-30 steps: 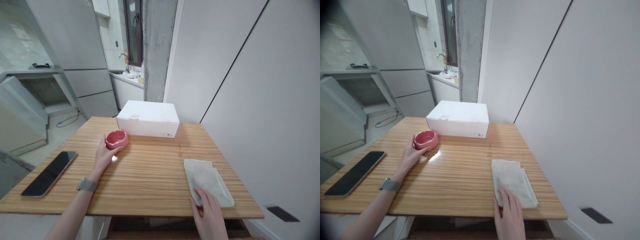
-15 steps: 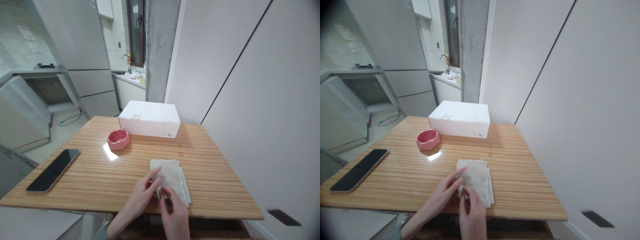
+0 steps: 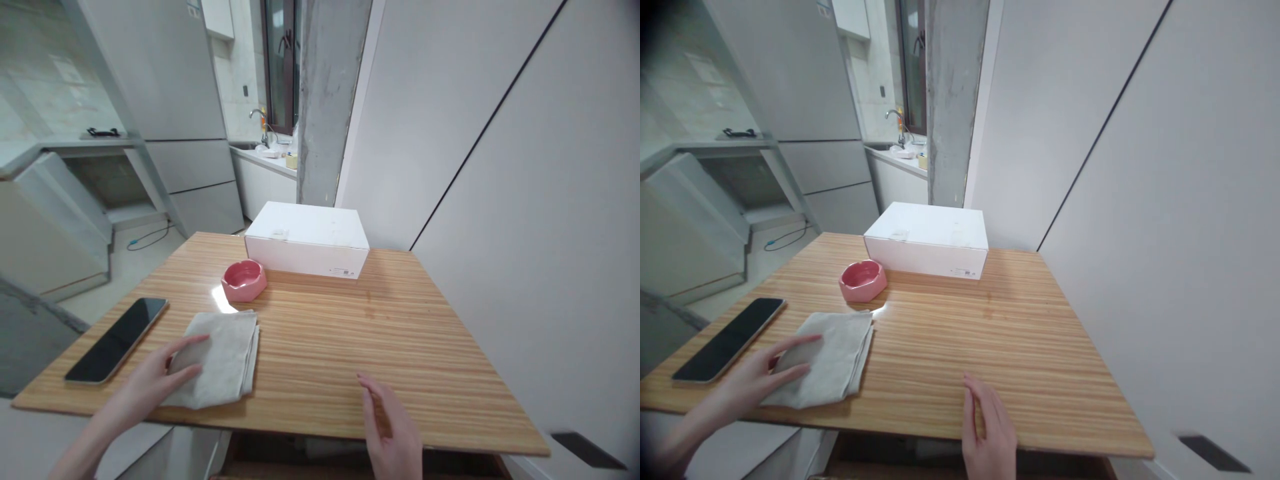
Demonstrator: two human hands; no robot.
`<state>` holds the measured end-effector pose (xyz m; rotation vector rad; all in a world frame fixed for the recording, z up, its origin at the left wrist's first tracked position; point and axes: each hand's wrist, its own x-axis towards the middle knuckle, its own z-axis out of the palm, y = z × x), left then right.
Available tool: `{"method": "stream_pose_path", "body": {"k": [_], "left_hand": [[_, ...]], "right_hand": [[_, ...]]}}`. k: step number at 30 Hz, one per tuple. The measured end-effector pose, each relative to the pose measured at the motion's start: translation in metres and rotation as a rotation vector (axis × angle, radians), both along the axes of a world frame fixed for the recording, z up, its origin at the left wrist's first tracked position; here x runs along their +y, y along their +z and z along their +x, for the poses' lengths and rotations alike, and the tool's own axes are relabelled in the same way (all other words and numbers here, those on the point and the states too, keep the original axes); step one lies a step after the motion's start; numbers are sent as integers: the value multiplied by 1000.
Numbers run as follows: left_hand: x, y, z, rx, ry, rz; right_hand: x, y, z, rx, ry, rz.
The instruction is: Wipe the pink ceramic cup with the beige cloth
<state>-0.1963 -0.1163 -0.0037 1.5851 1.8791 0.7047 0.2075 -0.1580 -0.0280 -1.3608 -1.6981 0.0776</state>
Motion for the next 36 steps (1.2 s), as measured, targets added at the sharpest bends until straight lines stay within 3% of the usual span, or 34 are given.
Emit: {"method": "stream_pose_path", "body": {"k": [3,6,8,11,13,15,19,24,36], "left_hand": [[-5,-6,-23,128,1,-11],[-9,-4,-23,312,40,-12],[-12,1,-7,482,151,75],[-12,10,42,586,367,398],[-10,11,85,403,204,459],[-8,5,127,260,-69,348],[-3,-15,181,435,-307,276],[-2,-26,190,538,-336,280],[-2,-23,189,569,-345,286]], "right_hand": [[5,1,8,-13,-43,-19],[8,-1,13,-25,-68,-17],[10,-3,15,-32,-84,-27],[17,-3,10,-79,-74,-91],[23,-2,0,-177,-49,-161],[30,-1,-13,-311,-34,-203],[38,-5,-36,-476,-34,-195],[39,-13,-40,-465,-20,-181],[38,-12,-37,-388,29,-220]]}}
